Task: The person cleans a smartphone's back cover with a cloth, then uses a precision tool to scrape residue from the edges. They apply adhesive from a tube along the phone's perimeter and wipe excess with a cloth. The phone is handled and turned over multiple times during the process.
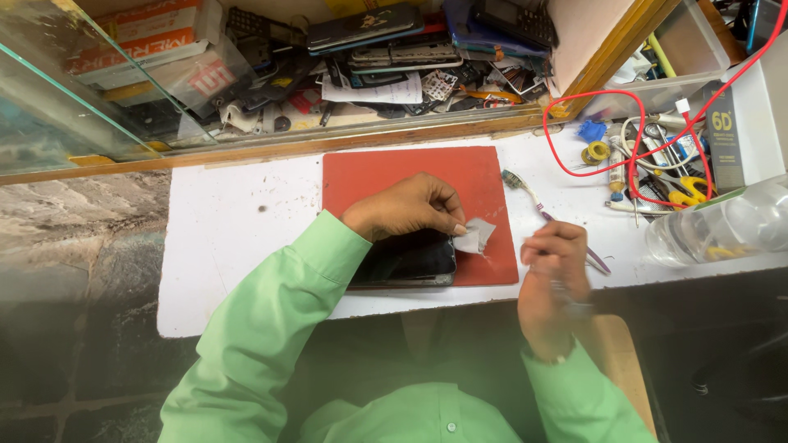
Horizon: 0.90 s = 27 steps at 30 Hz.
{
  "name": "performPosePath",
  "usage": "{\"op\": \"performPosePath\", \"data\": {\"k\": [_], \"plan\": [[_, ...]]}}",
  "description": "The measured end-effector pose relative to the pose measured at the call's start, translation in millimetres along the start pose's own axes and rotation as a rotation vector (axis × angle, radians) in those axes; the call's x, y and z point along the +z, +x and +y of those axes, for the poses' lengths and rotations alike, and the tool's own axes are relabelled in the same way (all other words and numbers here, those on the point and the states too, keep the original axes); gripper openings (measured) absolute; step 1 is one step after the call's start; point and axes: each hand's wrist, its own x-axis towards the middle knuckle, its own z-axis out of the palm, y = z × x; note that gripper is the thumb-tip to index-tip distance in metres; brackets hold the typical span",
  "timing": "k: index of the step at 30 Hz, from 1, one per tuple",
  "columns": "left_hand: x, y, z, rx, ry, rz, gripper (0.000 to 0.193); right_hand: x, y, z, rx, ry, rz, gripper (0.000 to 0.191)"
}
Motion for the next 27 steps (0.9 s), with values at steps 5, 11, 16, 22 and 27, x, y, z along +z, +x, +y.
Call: {"op": "performPosePath", "data": {"k": [5,11,16,22,27], "plan": [[1.0,-0.3,-2.8,0.007,-0.053,-0.012,0.015,0.5,-38.8,2.5,0.505,1.009,0.039,0.07],[1.7,-2.9,-1.8,0.027,-0.068,-0.013,0.018,13.0,-47.0,9.9,0.923,0.938,0.102,0.02],[2.5,-5.5,-0.7,0.04,-0.05,-0.008,0.018,19.0,-34.0,7.7,0.97,1.027,0.151,0.024],[3.3,-6.7,0.8,0.051,-0.064,-0.012,0.018,27.6,-29.1,7.4,0.98,1.014,0.12,0.023],[4.4,-8.2,2.5,0.059,-0.064,-0.005,0.018,29.5,-28.7,12.0,0.996,1.051,0.133,0.022]]}}
